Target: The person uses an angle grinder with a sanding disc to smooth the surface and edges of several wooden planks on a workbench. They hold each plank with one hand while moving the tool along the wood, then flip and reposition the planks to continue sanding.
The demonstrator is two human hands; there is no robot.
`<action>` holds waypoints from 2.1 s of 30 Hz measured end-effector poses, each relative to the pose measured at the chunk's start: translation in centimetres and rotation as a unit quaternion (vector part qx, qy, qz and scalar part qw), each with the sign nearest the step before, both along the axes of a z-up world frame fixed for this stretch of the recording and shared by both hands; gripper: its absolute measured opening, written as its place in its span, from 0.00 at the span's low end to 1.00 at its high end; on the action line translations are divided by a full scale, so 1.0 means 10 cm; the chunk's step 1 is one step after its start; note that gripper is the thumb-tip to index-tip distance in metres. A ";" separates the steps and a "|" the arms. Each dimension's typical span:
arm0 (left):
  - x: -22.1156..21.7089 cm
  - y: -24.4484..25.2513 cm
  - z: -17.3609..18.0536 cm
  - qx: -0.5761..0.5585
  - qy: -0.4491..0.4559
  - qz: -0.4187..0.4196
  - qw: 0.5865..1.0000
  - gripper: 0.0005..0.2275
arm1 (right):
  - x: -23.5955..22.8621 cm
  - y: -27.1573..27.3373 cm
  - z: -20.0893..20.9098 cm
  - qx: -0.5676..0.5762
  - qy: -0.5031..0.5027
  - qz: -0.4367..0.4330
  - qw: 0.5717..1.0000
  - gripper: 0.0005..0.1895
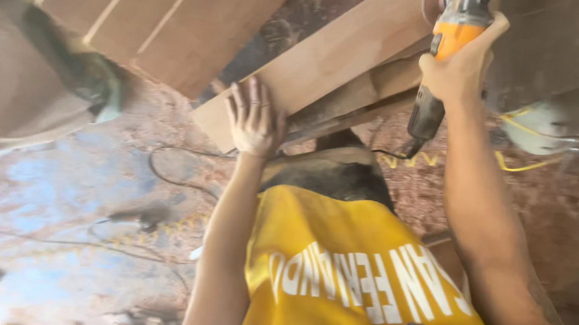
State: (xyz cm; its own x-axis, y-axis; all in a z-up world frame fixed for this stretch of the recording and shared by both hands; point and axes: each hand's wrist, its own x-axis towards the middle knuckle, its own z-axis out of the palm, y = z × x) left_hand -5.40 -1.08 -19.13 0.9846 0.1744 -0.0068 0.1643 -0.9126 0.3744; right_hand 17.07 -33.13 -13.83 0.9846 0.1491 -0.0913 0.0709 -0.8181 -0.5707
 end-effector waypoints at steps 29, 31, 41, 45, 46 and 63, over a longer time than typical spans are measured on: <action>-0.48 0.40 -0.11 0.041 0.014 0.056 0.997 0.47 | -0.04 0.82 -0.15 -0.158 -0.038 0.080 0.983 0.51; -0.46 0.40 -0.03 0.019 0.049 0.072 0.996 0.52 | 0.07 0.57 -0.27 -0.088 0.166 -0.041 0.981 0.34; -0.21 0.49 -0.11 -0.025 -0.001 0.090 0.996 0.49 | -0.84 0.28 0.25 0.025 0.069 -0.089 0.993 0.55; -0.39 0.65 -0.06 -0.015 0.037 0.027 0.999 0.50 | -1.12 0.54 0.40 -0.009 0.018 0.001 1.000 0.54; -0.37 0.63 -0.05 -0.013 0.032 0.016 0.999 0.51 | -1.17 0.61 0.43 0.006 0.062 -0.004 0.998 0.53; -0.05 0.42 0.02 0.079 0.003 -0.102 0.992 0.48 | -0.84 0.56 0.46 -0.122 0.200 0.025 0.972 0.49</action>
State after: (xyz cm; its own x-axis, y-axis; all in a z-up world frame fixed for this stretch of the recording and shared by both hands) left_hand -5.88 3.07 -18.96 0.9996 -0.0289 -0.0007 -0.0280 -0.9741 0.2245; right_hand 8.67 -27.49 -9.27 0.8554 0.1226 -0.5032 -0.0727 -0.9335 -0.3510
